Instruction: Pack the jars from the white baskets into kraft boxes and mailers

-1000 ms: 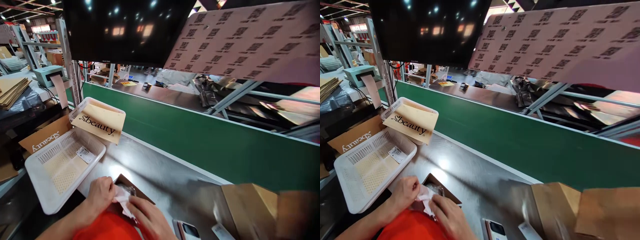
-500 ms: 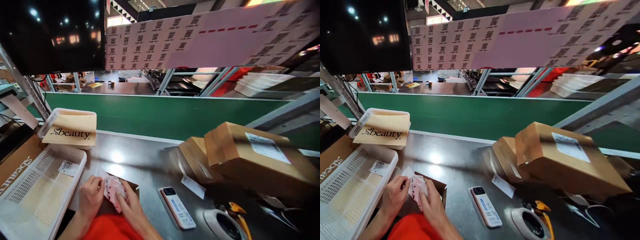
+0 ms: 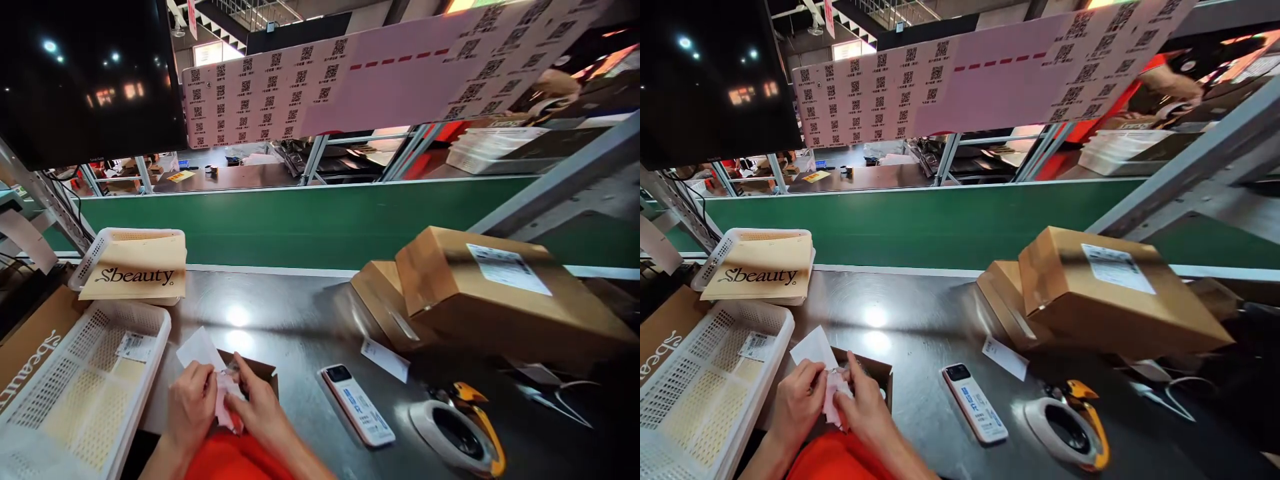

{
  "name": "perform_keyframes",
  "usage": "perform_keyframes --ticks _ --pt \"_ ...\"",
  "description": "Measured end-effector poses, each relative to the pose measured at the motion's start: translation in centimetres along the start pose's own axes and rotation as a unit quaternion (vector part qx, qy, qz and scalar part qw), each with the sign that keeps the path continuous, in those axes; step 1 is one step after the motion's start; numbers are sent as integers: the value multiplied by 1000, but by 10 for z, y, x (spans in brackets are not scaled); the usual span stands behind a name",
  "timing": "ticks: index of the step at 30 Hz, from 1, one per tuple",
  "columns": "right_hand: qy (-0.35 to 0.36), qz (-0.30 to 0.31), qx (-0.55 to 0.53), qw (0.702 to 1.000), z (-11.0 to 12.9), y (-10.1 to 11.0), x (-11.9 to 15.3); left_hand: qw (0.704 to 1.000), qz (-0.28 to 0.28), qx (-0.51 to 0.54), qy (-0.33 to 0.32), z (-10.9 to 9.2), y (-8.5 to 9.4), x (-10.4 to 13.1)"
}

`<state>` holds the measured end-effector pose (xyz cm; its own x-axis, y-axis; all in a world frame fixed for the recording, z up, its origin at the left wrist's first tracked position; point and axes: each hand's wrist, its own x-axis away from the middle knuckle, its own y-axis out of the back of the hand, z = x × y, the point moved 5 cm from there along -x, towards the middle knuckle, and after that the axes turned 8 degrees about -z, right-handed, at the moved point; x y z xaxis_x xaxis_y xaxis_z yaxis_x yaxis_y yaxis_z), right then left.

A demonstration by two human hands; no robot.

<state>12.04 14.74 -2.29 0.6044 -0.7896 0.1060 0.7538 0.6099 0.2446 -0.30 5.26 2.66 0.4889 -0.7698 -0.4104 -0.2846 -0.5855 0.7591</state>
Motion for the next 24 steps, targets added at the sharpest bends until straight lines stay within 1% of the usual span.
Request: perform_keyframes --ticks 4,7,10,13,17,19,21,24 --pt "-43 -47 -55 996 -8 1 -5 999 31 -7 -39 -2 -8 6" --pt "-79 -85 -131 985 -14 3 -6 998 28 -26 -49 0 -11 10" --pt "-96 -116 -179 972 -17 8 -5 998 32 -41 -27 4 -14 13" --pt "-84 -138 -194 968 -19 10 -4 999 53 -6 7 8 -20 16" --pt "-85 -159 -214 960 -33 4 -5 993 85 27 78 16 -31 17" --pt "-81 -161 -199 963 -40 0 -7 988 92 38 122 21 -34 16" --pt "-70 -139 -163 974 -43 -3 -9 982 99 53 151 26 -37 16" --pt "-49 -90 -74 992 -39 -7 -11 981 104 54 157 30 -39 16"
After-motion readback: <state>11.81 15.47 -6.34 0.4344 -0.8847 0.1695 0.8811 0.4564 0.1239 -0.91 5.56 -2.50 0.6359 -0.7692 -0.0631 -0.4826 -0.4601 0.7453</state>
